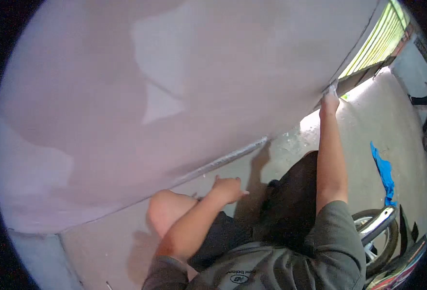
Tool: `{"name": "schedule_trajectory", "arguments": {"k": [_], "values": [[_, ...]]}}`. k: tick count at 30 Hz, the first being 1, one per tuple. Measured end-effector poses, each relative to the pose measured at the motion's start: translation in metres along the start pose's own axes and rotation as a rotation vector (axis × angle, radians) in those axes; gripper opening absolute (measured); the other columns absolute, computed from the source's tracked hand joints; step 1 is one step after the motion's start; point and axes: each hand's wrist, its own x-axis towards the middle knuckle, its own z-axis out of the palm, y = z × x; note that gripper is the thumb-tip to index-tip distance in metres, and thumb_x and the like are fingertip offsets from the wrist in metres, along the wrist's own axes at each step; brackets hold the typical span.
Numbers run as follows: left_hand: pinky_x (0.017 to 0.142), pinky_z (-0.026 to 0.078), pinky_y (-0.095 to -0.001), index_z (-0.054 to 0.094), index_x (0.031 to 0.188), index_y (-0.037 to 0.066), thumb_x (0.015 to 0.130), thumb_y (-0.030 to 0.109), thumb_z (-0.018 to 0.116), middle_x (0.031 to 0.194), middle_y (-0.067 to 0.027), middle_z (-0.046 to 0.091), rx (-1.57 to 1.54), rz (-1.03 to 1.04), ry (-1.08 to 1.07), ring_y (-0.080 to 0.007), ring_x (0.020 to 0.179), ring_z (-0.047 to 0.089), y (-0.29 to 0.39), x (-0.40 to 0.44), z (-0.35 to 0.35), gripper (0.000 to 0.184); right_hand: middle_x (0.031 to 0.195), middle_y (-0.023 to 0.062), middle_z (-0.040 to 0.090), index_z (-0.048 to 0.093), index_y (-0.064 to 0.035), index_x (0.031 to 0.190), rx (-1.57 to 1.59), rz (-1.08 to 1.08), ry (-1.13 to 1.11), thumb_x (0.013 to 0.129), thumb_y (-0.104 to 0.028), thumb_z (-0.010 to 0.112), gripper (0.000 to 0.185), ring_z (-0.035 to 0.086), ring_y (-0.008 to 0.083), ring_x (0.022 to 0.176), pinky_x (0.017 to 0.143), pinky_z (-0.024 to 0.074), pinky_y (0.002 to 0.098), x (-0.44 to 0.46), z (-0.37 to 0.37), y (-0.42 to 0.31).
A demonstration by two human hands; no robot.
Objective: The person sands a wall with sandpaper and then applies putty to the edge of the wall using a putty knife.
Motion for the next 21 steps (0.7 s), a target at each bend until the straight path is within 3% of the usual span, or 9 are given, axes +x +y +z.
{"name": "schedule_trajectory", "arguments": {"k": [2,8,10,12,15,18,21], "values": [[0.100,0.040,-0.0612,0.050,0.136,0.001,0.096,0.057,0.052,0.118,-0.0237,0.066,-0.029,0.041,0.009,-0.0402,0.113,0.063,0.010,-0.001,-0.005,0.069,0.129,0.0072,0.061,0.056,0.0061,0.133,0.025,0.159,0.015,0.101,-0.042,0.054,0.057,0.056,0.0178,0.110,0.091,0.0457,0.0311,-0.001,0.002,0.001],[0.098,0.042,-0.0610,0.053,0.132,0.002,0.097,0.047,0.055,0.121,-0.0218,0.066,-0.053,0.069,0.244,-0.0399,0.115,0.062,0.044,-0.002,-0.041,0.057,0.121,0.0165,0.067,0.063,0.0030,0.125,-0.103,0.143,0.343,0.102,-0.045,0.048,0.056,0.062,0.0298,0.107,0.096,0.0457,0.0366,-0.037,0.039,0.011],[0.095,0.044,-0.0603,0.051,0.134,0.003,0.097,0.044,0.054,0.121,-0.0218,0.066,-0.090,0.094,0.281,-0.0403,0.113,0.063,0.047,0.005,-0.047,0.055,0.124,0.0213,0.066,0.065,0.0045,0.121,-0.228,0.165,0.383,0.102,-0.046,0.045,0.058,0.061,0.0338,0.114,0.097,0.0459,0.0370,-0.042,0.042,0.020],[0.095,0.045,-0.0604,0.050,0.136,0.003,0.098,0.044,0.054,0.121,-0.0226,0.066,-0.031,0.108,0.271,-0.0401,0.113,0.063,0.043,0.017,-0.049,0.056,0.122,0.0261,0.065,0.062,0.0043,0.126,-0.301,0.159,0.359,0.103,-0.038,0.043,0.052,0.061,0.0427,0.115,0.099,0.0454,0.0422,-0.042,0.046,0.025],[0.098,0.046,-0.0557,0.044,0.141,0.001,0.094,0.043,0.061,0.121,-0.0278,0.063,0.067,0.128,0.264,-0.0453,0.114,0.060,0.047,0.014,-0.069,0.065,0.122,0.0278,0.065,0.061,0.0054,0.127,-0.319,-0.005,0.484,0.104,-0.037,0.040,0.053,0.061,0.0440,0.115,0.100,0.0455,0.0437,-0.051,0.058,0.022],[0.099,0.045,-0.0557,0.043,0.142,0.002,0.094,0.052,0.059,0.122,-0.0293,0.063,0.066,0.065,0.175,-0.0456,0.117,0.059,0.049,0.009,-0.082,0.072,0.124,0.0284,0.063,0.061,0.0049,0.128,-0.373,0.052,0.422,0.104,-0.035,0.039,0.051,0.059,0.0438,0.116,0.101,0.0450,0.0436,-0.045,0.049,0.014],[0.101,0.043,-0.0556,0.043,0.144,0.001,0.092,0.063,0.054,0.122,-0.0306,0.062,-0.082,0.183,0.231,-0.0457,0.118,0.058,0.041,0.017,-0.065,0.081,0.115,0.0262,0.068,0.067,0.0011,0.120,-0.510,-0.044,0.375,0.104,-0.042,0.037,0.055,0.062,0.0448,0.110,0.097,0.0467,0.0452,-0.015,0.031,0.031]]}}
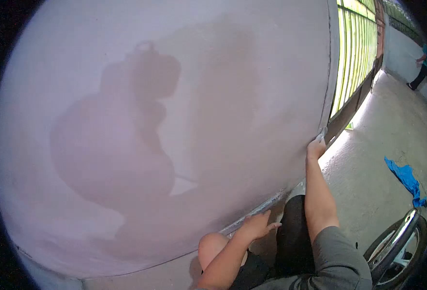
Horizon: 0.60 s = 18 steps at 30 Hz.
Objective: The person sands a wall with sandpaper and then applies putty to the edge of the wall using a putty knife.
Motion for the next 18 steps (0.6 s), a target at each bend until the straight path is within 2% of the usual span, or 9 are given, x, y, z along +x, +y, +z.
{"name": "schedule_trajectory", "arguments": {"k": [3,4,5,7,8,12,13,15,18], "values": [[0.102,0.043,-0.0546,0.043,0.143,-0.003,0.091,0.068,0.051,0.123,-0.0311,0.061,0.023,0.028,-0.024,-0.0459,0.118,0.058,-0.001,-0.002,0.004,0.088,0.114,0.0268,0.067,0.066,0.0014,0.121,-0.072,-0.148,0.050,0.104,-0.042,0.037,0.055,0.062,0.0444,0.110,0.096,0.0470,0.0458,0.023,-0.004,0.003],[0.103,0.042,-0.0543,0.044,0.142,-0.005,0.092,0.068,0.051,0.125,-0.0311,0.060,0.040,0.014,-0.049,-0.0459,0.119,0.057,-0.001,-0.003,0.004,0.088,0.113,0.0270,0.068,0.065,0.0020,0.121,-0.094,-0.098,-0.060,0.104,-0.037,0.039,0.050,0.063,0.0418,0.108,0.094,0.0483,0.0428,0.029,-0.017,-0.005],[0.103,0.042,-0.0541,0.045,0.141,-0.006,0.092,0.067,0.052,0.127,-0.0311,0.059,0.056,0.001,-0.077,-0.0458,0.120,0.056,-0.002,-0.004,0.005,0.088,0.113,0.0270,0.068,0.065,0.0020,0.121,-0.101,-0.095,-0.060,0.104,-0.037,0.039,0.050,0.063,0.0418,0.108,0.094,0.0483,0.0428,0.028,-0.029,-0.016],[0.103,0.042,-0.0550,0.047,0.139,-0.003,0.092,0.068,0.050,0.128,-0.0291,0.058,0.079,0.022,-0.033,-0.0451,0.122,0.054,-0.022,0.003,0.029,0.086,0.115,0.0237,0.068,0.062,0.0025,0.126,0.155,-0.293,-0.123,0.106,-0.030,0.041,0.044,0.066,0.0347,0.105,0.093,0.0488,0.0380,0.034,-0.041,-0.027],[0.103,0.042,-0.0559,0.049,0.138,-0.001,0.091,0.070,0.049,0.128,-0.0272,0.058,0.106,0.042,0.012,-0.0443,0.124,0.053,-0.029,0.005,0.038,0.085,0.117,0.0193,0.069,0.061,0.0037,0.127,0.177,-0.342,-0.130,0.106,-0.025,0.043,0.040,0.066,0.0260,0.103,0.092,0.0484,0.0339,0.054,-0.033,-0.014],[0.105,0.040,-0.0555,0.049,0.138,0.000,0.091,0.068,0.051,0.137,-0.0264,0.051,0.112,0.044,-0.057,-0.0417,0.131,0.046,-0.029,-0.005,0.028,0.083,0.116,0.0150,0.070,0.063,0.0053,0.122,0.337,-0.421,-0.178,0.105,-0.026,0.046,0.040,0.062,0.0190,0.107,0.094,0.0465,0.0324,0.033,-0.045,-0.039],[0.106,0.039,-0.0553,0.048,0.140,0.000,0.092,0.068,0.051,0.139,-0.0264,0.049,0.098,0.049,-0.046,-0.0419,0.132,0.045,-0.031,-0.008,0.030,0.083,0.116,0.0150,0.070,0.063,0.0053,0.122,0.325,-0.412,-0.163,0.105,-0.026,0.046,0.040,0.062,0.0190,0.107,0.094,0.0465,0.0324,0.036,-0.040,-0.024],[0.108,0.038,-0.0552,0.047,0.141,0.000,0.092,0.067,0.051,0.141,-0.0265,0.047,0.088,0.069,-0.048,-0.0421,0.134,0.043,-0.030,-0.012,0.030,0.083,0.109,0.0227,0.071,0.065,0.0031,0.119,0.174,-0.170,-0.301,0.104,-0.031,0.049,0.040,0.067,0.0266,0.102,0.089,0.0484,0.0372,0.042,-0.039,-0.008],[0.110,0.036,-0.0541,0.044,0.144,0.000,0.093,0.065,0.052,0.144,-0.0272,0.045,0.133,0.003,-0.045,-0.0435,0.136,0.041,-0.023,-0.023,0.025,0.083,0.103,0.0252,0.071,0.066,0.0047,0.116,0.328,-0.234,-0.221,0.104,-0.032,0.049,0.042,0.069,0.0299,0.099,0.087,0.0488,0.0382,0.030,-0.048,-0.051]]}}
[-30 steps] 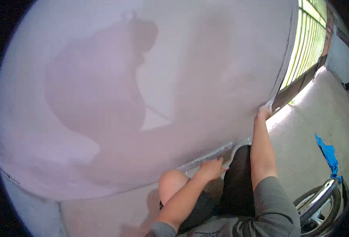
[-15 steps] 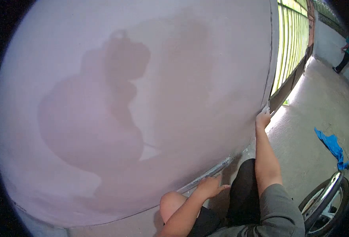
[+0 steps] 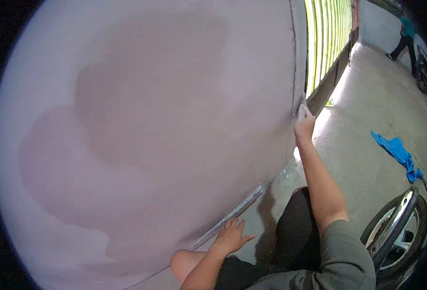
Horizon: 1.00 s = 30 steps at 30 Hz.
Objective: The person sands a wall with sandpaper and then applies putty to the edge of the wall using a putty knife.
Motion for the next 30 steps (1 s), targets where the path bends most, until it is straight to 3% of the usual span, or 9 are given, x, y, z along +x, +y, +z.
{"name": "schedule_trajectory", "arguments": {"k": [5,8,11,16,19,21,25,29,30], "values": [[0.111,0.035,-0.0549,0.043,0.146,0.002,0.094,0.063,0.052,0.149,-0.0281,0.040,0.018,0.036,-0.002,-0.0443,0.138,0.038,-0.005,-0.011,0.005,0.081,0.101,0.0279,0.070,0.066,0.0050,0.117,-0.037,0.019,0.010,0.104,-0.034,0.048,0.045,0.068,0.0373,0.098,0.085,0.0492,0.0407,-0.005,0.003,0.007],[0.111,0.037,-0.0502,0.045,0.143,-0.004,0.094,0.056,0.058,0.147,-0.0275,0.041,-0.005,0.027,-0.007,-0.0457,0.135,0.041,-0.002,-0.011,0.001,0.079,0.103,0.0264,0.070,0.065,0.0055,0.117,0.049,0.007,0.126,0.104,-0.032,0.049,0.043,0.068,0.0296,0.100,0.086,0.0492,0.0377,0.000,0.010,0.035],[0.112,0.036,-0.0491,0.045,0.143,-0.004,0.095,0.054,0.058,0.147,-0.0279,0.040,-0.016,0.020,-0.013,-0.0461,0.135,0.041,-0.008,-0.006,0.010,0.076,0.103,0.0230,0.071,0.065,0.0061,0.116,0.051,-0.017,-0.025,0.104,-0.032,0.049,0.043,0.067,0.0245,0.099,0.086,0.0488,0.0352,-0.011,-0.003,-0.039],[0.114,0.032,-0.0527,0.042,0.145,-0.002,0.095,0.054,0.056,0.150,-0.0277,0.038,-0.008,-0.047,-0.044,-0.0446,0.138,0.039,-0.001,-0.009,0.002,0.077,0.110,0.0178,0.072,0.064,0.0079,0.119,0.138,0.153,-0.007,0.104,-0.027,0.049,0.041,0.065,0.0213,0.101,0.089,0.0474,0.0330,0.004,-0.003,0.024],[0.115,0.030,-0.0558,0.042,0.147,0.000,0.094,0.056,0.056,0.151,-0.0265,0.038,-0.051,-0.079,-0.118,-0.0435,0.139,0.038,-0.002,-0.009,0.005,0.078,0.107,0.0154,0.072,0.063,0.0083,0.120,0.111,-0.032,0.080,0.104,-0.026,0.050,0.041,0.064,0.0202,0.098,0.088,0.0474,0.0337,-0.008,0.004,-0.010],[0.106,0.038,-0.0549,0.044,0.144,0.001,0.094,0.061,0.052,0.141,-0.0261,0.049,0.025,-0.002,0.009,-0.0422,0.130,0.047,-0.011,-0.008,0.018,0.079,0.101,0.0104,0.070,0.064,0.0051,0.122,-0.016,-0.107,-0.028,0.105,-0.025,0.050,0.037,0.061,0.0189,0.090,0.086,0.0481,0.0336,-0.006,0.003,-0.010],[0.105,0.038,-0.0535,0.051,0.136,-0.001,0.091,0.063,0.055,0.133,-0.0225,0.057,-0.060,-0.092,-0.074,-0.0371,0.126,0.052,-0.012,-0.005,0.014,0.078,0.105,0.0095,0.066,0.063,0.0043,0.120,0.332,0.274,-0.028,0.104,-0.026,0.051,0.036,0.061,0.0202,0.094,0.085,0.0491,0.0339,0.001,-0.001,0.037],[0.102,0.041,-0.0548,0.052,0.134,-0.003,0.091,0.061,0.058,0.124,-0.0239,0.061,-0.104,-0.142,-0.155,-0.0390,0.119,0.056,-0.019,-0.002,0.017,0.078,0.111,0.0118,0.064,0.062,0.0043,0.120,0.055,0.012,-0.126,0.103,-0.029,0.048,0.040,0.059,0.0209,0.095,0.087,0.0484,0.0339,-0.011,-0.005,-0.007],[0.100,0.042,-0.0542,0.054,0.130,-0.003,0.090,0.062,0.058,0.121,-0.0230,0.063,-0.086,-0.139,-0.162,-0.0385,0.116,0.058,-0.019,-0.001,0.019,0.076,0.110,0.0087,0.062,0.060,0.0061,0.112,0.367,0.054,-0.123,0.101,-0.019,0.052,0.028,0.058,0.0207,0.097,0.085,0.0490,0.0328,-0.017,0.002,-0.022]]}}
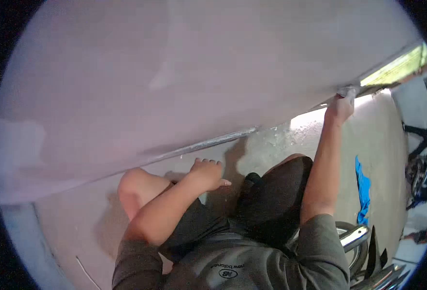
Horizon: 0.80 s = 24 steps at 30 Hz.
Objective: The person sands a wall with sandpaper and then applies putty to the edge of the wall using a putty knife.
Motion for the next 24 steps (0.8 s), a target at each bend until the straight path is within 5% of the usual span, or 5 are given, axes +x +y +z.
{"name": "schedule_trajectory", "arguments": {"k": [3,15,17,21,24], "values": [[0.099,0.042,-0.0530,0.057,0.126,-0.001,0.089,0.063,0.058,0.118,-0.0196,0.065,0.007,0.009,0.012,-0.0357,0.114,0.061,0.001,-0.001,0.001,0.074,0.108,0.0085,0.061,0.058,0.0075,0.112,0.127,0.139,0.085,0.102,-0.015,0.049,0.027,0.058,0.0203,0.095,0.085,0.0490,0.0319,0.020,-0.019,0.040],[0.100,0.042,-0.0523,0.058,0.123,-0.001,0.090,0.060,0.059,0.116,-0.0215,0.065,-0.055,0.028,0.094,-0.0380,0.114,0.061,-0.009,0.003,0.000,0.070,0.107,0.0106,0.064,0.062,0.0102,0.112,-0.562,-0.165,0.135,0.098,-0.017,0.057,0.030,0.061,0.0184,0.080,0.070,0.0519,0.0310,0.003,-0.002,-0.009],[0.100,0.042,-0.0527,0.058,0.124,-0.001,0.090,0.060,0.059,0.117,-0.0217,0.065,-0.054,0.035,0.094,-0.0379,0.115,0.060,-0.010,0.003,0.002,0.069,0.092,0.0106,0.067,0.067,0.0087,0.102,-0.093,-0.300,0.228,0.096,-0.013,0.059,0.024,0.063,0.0192,0.080,0.072,0.0535,0.0313,0.005,0.002,-0.012],[0.100,0.042,-0.0529,0.057,0.125,-0.001,0.090,0.060,0.059,0.118,-0.0222,0.064,-0.062,0.021,0.080,-0.0381,0.115,0.060,-0.012,0.002,0.000,0.070,0.110,0.0158,0.067,0.061,0.0128,0.110,0.043,0.004,0.505,0.089,-0.003,0.064,0.027,0.068,0.0244,0.092,0.077,0.0589,0.0363,0.042,-0.037,0.010],[0.100,0.043,-0.0527,0.056,0.126,-0.001,0.090,0.060,0.059,0.118,-0.0224,0.064,-0.054,0.020,0.067,-0.0383,0.114,0.061,-0.010,0.003,-0.003,0.071,0.109,0.0157,0.065,0.057,0.0136,0.115,0.112,0.006,0.445,0.088,-0.002,0.065,0.032,0.067,0.0262,0.091,0.076,0.0590,0.0376,0.057,-0.060,0.030]]}}
